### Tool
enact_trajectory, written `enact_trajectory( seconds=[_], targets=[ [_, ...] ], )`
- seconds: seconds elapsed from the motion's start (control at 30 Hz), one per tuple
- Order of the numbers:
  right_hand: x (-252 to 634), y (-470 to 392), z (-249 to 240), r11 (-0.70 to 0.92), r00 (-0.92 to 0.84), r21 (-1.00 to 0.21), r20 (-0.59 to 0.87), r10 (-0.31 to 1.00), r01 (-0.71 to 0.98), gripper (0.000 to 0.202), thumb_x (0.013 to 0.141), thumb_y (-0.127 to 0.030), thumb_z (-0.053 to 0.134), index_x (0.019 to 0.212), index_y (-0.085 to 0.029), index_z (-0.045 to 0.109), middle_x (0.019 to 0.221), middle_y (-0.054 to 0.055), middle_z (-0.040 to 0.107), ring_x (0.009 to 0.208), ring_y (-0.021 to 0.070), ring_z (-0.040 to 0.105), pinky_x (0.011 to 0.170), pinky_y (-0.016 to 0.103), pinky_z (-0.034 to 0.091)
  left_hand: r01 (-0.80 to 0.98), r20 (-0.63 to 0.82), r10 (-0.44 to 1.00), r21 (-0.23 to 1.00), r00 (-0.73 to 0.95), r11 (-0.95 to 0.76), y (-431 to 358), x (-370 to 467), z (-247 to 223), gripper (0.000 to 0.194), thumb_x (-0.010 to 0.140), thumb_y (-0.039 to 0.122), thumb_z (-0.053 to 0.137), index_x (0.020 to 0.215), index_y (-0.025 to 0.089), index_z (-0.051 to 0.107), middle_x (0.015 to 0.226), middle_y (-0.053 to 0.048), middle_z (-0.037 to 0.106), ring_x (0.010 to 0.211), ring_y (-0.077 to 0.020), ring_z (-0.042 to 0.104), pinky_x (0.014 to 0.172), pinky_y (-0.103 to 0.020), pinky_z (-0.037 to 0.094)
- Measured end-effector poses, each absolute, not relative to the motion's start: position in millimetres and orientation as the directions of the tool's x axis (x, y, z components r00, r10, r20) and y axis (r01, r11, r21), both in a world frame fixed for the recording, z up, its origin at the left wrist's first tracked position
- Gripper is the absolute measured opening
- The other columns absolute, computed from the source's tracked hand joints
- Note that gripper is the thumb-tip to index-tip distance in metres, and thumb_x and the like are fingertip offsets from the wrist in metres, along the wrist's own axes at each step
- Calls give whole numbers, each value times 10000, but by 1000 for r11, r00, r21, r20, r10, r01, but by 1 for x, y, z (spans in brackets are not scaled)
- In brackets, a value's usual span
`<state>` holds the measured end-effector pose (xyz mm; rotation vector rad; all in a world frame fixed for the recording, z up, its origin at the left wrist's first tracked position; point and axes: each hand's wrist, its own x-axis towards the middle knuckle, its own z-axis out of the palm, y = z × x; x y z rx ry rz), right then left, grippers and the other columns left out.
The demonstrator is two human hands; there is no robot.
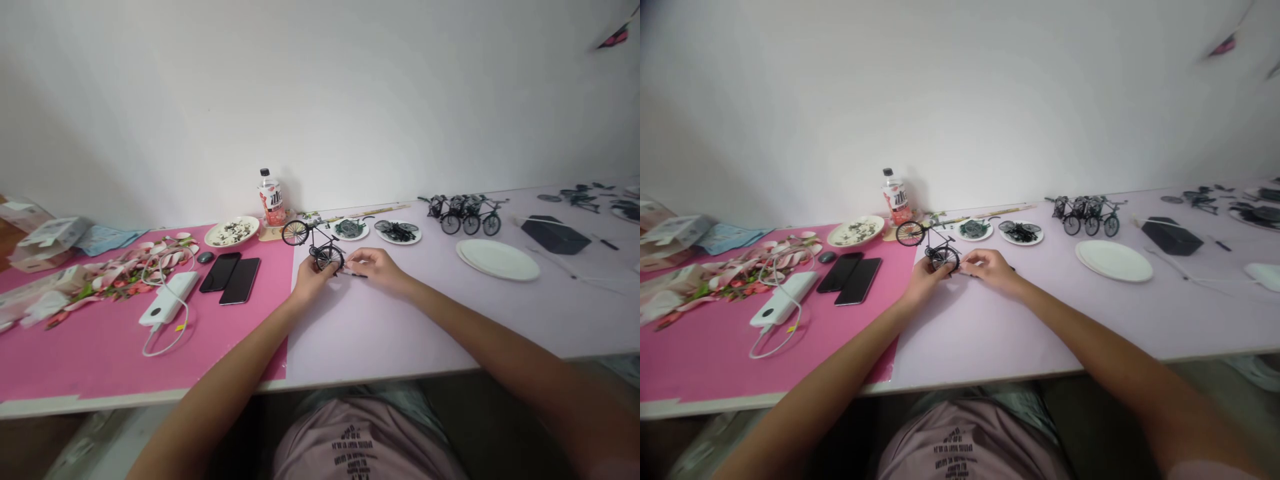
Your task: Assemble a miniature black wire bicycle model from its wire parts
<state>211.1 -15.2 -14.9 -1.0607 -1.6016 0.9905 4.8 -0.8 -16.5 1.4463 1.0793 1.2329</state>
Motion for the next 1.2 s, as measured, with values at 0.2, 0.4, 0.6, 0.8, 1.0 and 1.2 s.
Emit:
enact_trajectory(
  seconds=[0.2,0.4,0.6,0.8,1.0,1.2],
  targets=[
    [213,-14,-16,214,-145,-970,197,970,116,368,799,-551,800,943,-214,767,970,51,759,688,148,613,650,293,486,36,173,977,983,125,-179,-8,7,-9,337,755,400,855,895,155,671,884,-112,775,838,-248,732,766,-345,553],
    [214,-13,-19,190,-148,-977,175,973,93,409,789,-582,804,974,-219,764,1011,59,761,669,142,611,567,266,467,9,151,978,988,146,-154,-11,7,-3,327,770,387,847,910,148,673,940,-140,791,886,-263,750,779,-346,556],
    [213,-11,-22,191,-152,-978,176,973,86,403,791,-578,807,981,-225,768,1000,57,750,688,148,614,548,256,471,-38,125,977,992,175,-120,-9,8,-5,350,755,403,858,902,147,670,929,-150,792,886,-269,757,802,-362,567],
    [214,-10,-23,182,-165,-980,167,972,78,396,791,-573,812,976,-227,765,990,50,755,659,137,599,541,255,465,-5,145,974,989,173,-146,-7,7,-7,336,757,414,854,867,154,673,898,-137,791,841,-252,747,773,-344,554],
    [214,-12,-22,174,-167,-981,158,973,82,399,794,-572,814,982,-223,763,973,49,740,655,135,593,524,250,465,-12,130,974,991,183,-130,-9,7,-4,351,737,419,867,871,154,681,870,-129,786,822,-255,743,755,-348,563],
    [214,-12,-22,182,-159,-980,168,973,78,394,786,-563,826,988,-231,764,960,43,741,660,137,596,538,255,471,-49,87,979,996,184,-80,-7,7,-7,371,731,416,880,898,152,679,896,-138,789,858,-264,758,805,-367,581]
  ],
)
